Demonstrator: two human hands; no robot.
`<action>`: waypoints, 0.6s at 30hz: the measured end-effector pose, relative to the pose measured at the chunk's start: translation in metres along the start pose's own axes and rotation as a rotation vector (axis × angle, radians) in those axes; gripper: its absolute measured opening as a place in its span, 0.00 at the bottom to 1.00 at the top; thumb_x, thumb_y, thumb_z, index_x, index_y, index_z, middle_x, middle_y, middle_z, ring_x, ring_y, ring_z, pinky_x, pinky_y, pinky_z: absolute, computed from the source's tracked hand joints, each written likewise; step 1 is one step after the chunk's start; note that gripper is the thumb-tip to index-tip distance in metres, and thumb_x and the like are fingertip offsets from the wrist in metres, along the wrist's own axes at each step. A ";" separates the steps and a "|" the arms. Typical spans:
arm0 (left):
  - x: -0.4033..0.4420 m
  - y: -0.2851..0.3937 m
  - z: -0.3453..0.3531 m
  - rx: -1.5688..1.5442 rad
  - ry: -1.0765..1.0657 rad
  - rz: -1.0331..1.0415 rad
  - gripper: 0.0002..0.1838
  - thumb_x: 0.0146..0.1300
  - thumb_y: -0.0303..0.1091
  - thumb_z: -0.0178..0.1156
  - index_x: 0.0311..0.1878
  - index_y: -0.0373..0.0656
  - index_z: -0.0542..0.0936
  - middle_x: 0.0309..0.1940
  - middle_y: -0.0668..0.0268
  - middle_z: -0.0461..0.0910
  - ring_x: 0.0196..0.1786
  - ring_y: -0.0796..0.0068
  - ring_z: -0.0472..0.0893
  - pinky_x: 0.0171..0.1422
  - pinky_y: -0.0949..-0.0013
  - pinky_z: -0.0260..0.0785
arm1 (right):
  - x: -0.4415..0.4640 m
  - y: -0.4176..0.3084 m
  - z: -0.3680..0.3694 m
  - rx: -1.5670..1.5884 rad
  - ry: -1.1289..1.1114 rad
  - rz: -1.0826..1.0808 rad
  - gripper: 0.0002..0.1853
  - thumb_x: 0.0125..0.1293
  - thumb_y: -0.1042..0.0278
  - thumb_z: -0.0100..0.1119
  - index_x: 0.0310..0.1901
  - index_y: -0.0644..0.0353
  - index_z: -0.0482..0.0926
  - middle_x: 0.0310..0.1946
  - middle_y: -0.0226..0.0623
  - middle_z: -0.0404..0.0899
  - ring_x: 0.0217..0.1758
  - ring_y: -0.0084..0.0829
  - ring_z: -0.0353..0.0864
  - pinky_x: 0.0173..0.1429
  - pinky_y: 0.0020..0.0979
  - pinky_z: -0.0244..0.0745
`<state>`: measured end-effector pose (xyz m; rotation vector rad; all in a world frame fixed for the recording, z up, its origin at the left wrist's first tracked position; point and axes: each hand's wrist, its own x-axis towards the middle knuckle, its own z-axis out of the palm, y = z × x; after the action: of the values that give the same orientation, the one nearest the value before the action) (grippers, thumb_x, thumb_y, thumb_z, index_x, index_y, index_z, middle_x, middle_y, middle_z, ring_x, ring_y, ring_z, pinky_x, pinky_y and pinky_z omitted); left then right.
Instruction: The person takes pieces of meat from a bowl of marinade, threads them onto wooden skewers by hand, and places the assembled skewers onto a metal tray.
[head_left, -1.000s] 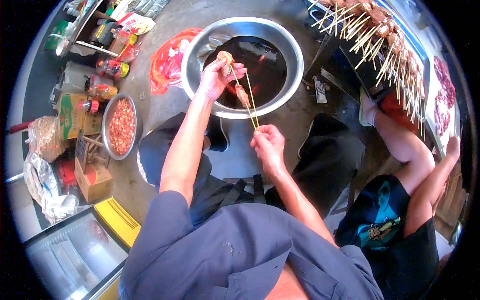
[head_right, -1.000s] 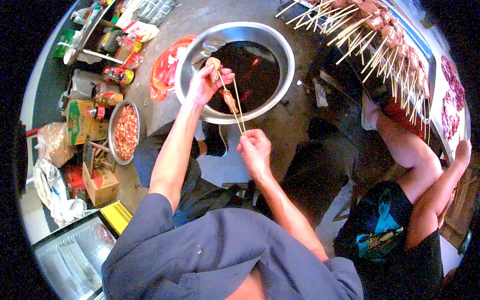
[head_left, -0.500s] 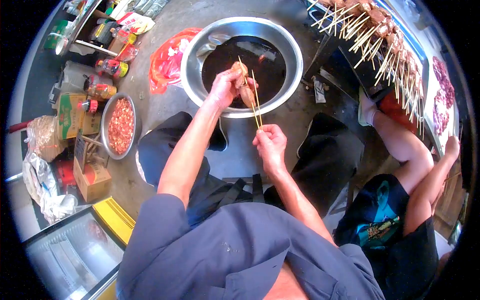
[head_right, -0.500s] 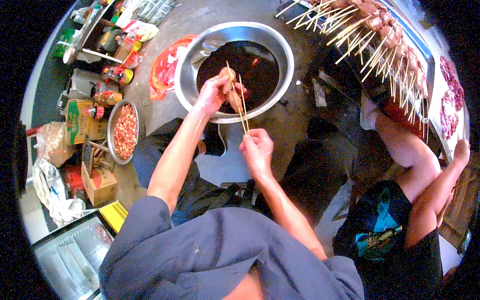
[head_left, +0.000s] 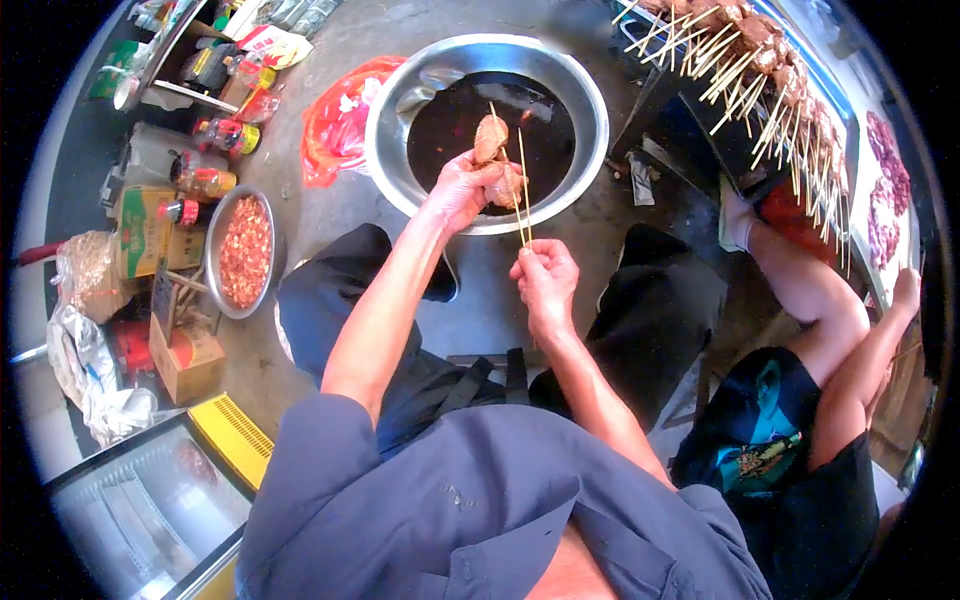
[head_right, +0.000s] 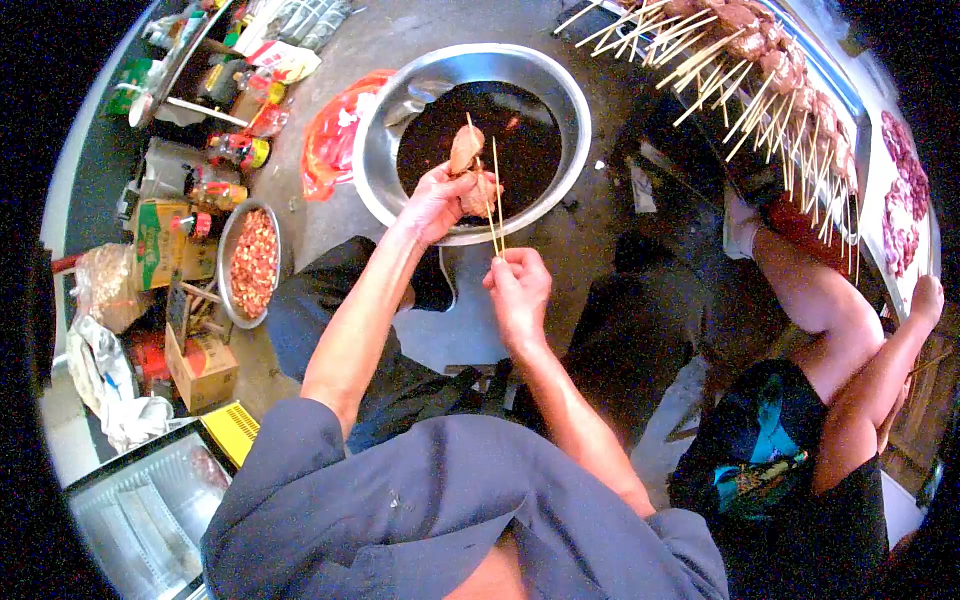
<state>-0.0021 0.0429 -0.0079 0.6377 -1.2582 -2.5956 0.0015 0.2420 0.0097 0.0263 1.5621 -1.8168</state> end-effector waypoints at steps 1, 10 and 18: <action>-0.001 0.000 0.001 0.025 -0.004 -0.025 0.20 0.62 0.29 0.62 0.55 0.34 0.71 0.46 0.55 0.80 0.47 0.62 0.83 0.58 0.59 0.75 | 0.000 0.002 -0.001 -0.003 0.006 -0.003 0.06 0.67 0.71 0.55 0.40 0.63 0.73 0.23 0.30 0.77 0.23 0.18 0.71 0.26 0.22 0.65; -0.005 -0.002 0.008 0.055 -0.120 -0.075 0.17 0.64 0.32 0.61 0.53 0.34 0.73 0.44 0.52 0.81 0.48 0.55 0.83 0.55 0.57 0.76 | 0.005 -0.001 0.003 0.004 0.031 -0.011 0.06 0.67 0.71 0.55 0.40 0.63 0.74 0.24 0.31 0.77 0.24 0.19 0.72 0.28 0.23 0.66; -0.013 0.015 0.020 0.260 0.030 -0.202 0.22 0.64 0.39 0.63 0.55 0.36 0.72 0.43 0.59 0.81 0.39 0.69 0.83 0.45 0.66 0.78 | 0.007 0.009 0.010 -0.226 0.115 -0.230 0.06 0.67 0.71 0.54 0.41 0.64 0.73 0.26 0.33 0.80 0.28 0.22 0.77 0.35 0.26 0.72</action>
<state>0.0005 0.0522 0.0186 0.8881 -1.6150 -2.5864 0.0049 0.2298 0.0013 -0.1631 1.9111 -1.8254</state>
